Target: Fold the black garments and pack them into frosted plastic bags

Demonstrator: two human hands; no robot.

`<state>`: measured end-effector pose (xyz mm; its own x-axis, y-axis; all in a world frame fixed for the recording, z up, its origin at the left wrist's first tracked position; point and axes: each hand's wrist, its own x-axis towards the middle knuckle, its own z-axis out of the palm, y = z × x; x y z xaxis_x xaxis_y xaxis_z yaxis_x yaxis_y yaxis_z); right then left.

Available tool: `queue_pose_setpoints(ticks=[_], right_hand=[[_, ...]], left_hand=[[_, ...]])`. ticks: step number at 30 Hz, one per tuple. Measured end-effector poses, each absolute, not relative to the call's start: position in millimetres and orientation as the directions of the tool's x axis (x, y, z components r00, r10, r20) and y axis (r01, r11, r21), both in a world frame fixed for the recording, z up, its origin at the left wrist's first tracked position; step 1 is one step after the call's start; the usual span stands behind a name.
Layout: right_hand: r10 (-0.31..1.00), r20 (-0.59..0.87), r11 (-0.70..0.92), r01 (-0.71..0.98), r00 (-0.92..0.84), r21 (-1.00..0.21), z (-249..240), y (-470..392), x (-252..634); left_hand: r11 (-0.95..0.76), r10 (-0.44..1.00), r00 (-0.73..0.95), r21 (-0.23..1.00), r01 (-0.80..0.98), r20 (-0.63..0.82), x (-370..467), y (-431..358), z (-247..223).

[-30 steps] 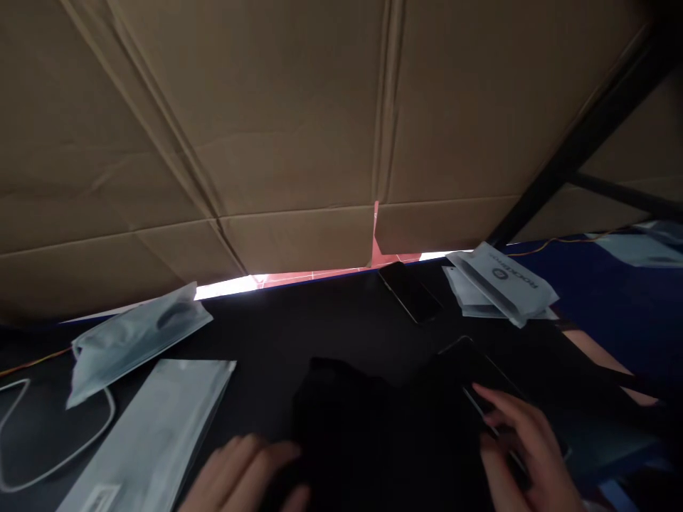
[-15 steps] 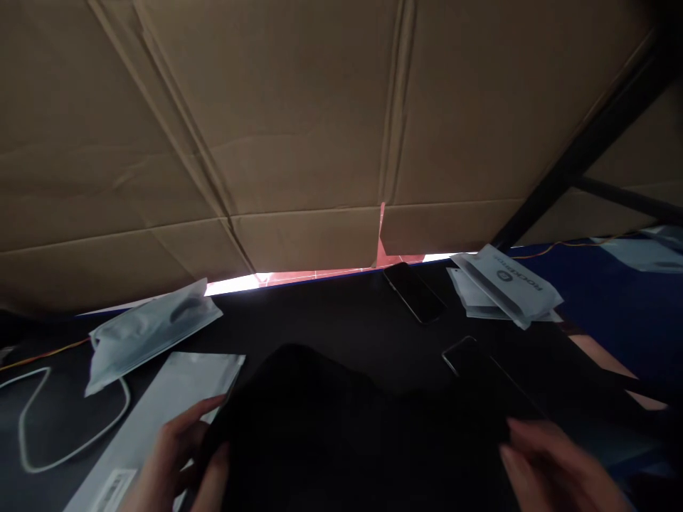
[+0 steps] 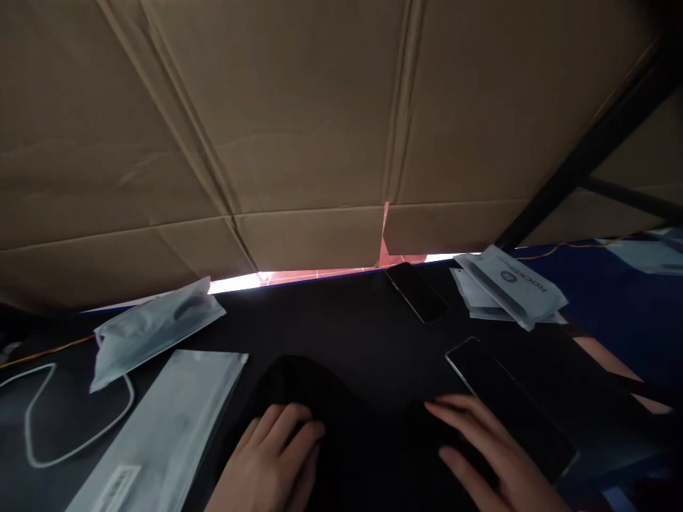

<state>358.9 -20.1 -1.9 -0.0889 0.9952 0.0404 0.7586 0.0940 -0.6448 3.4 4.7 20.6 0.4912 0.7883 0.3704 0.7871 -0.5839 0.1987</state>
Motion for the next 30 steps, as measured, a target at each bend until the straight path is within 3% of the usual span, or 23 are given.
queue_pose_setpoints(ticks=[3,6,9,15,18,22,26,30], right_hand=[[0.992,-0.121,-0.054,0.732,-0.04,-0.679,4.4,5.8,345.8],[0.972,-0.205,-0.06,0.724,-0.114,-0.687,12.8,23.7,341.3],[0.982,-0.132,0.007,0.725,-0.134,-0.688,18.2,37.9,345.2],[0.961,0.186,-0.039,0.763,0.206,-0.645,17.6,50.8,347.2],[0.959,0.268,0.095,0.795,0.087,-0.599,12.1,46.8,330.7],[0.958,0.244,0.258,0.829,-0.152,-0.496,1.1,49.4,317.1],[0.959,0.262,0.234,0.828,-0.11,-0.509,-2.5,64.1,326.0],[0.941,0.334,0.23,0.822,-0.051,-0.522,8.0,66.8,333.1]], left_hand=[[-0.55,0.801,0.455,0.178,0.816,0.389,5.6,7.8,12.6],[-0.525,0.825,0.445,0.178,0.832,0.348,-7.1,7.2,7.9],[-0.476,0.87,0.43,0.182,0.86,0.241,-24.4,9.3,4.2],[-0.399,0.895,0.372,0.069,0.914,0.246,-38.6,21.2,-2.9],[-0.368,0.892,0.339,0.044,0.929,0.299,-27.8,31.4,3.8],[-0.385,0.897,0.363,0.041,0.922,0.252,-13.1,54.5,14.3],[-0.364,0.911,0.351,0.021,0.931,0.218,-9.5,74.4,18.9],[-0.32,0.903,0.302,0.01,0.947,0.305,-5.0,70.3,33.0]])
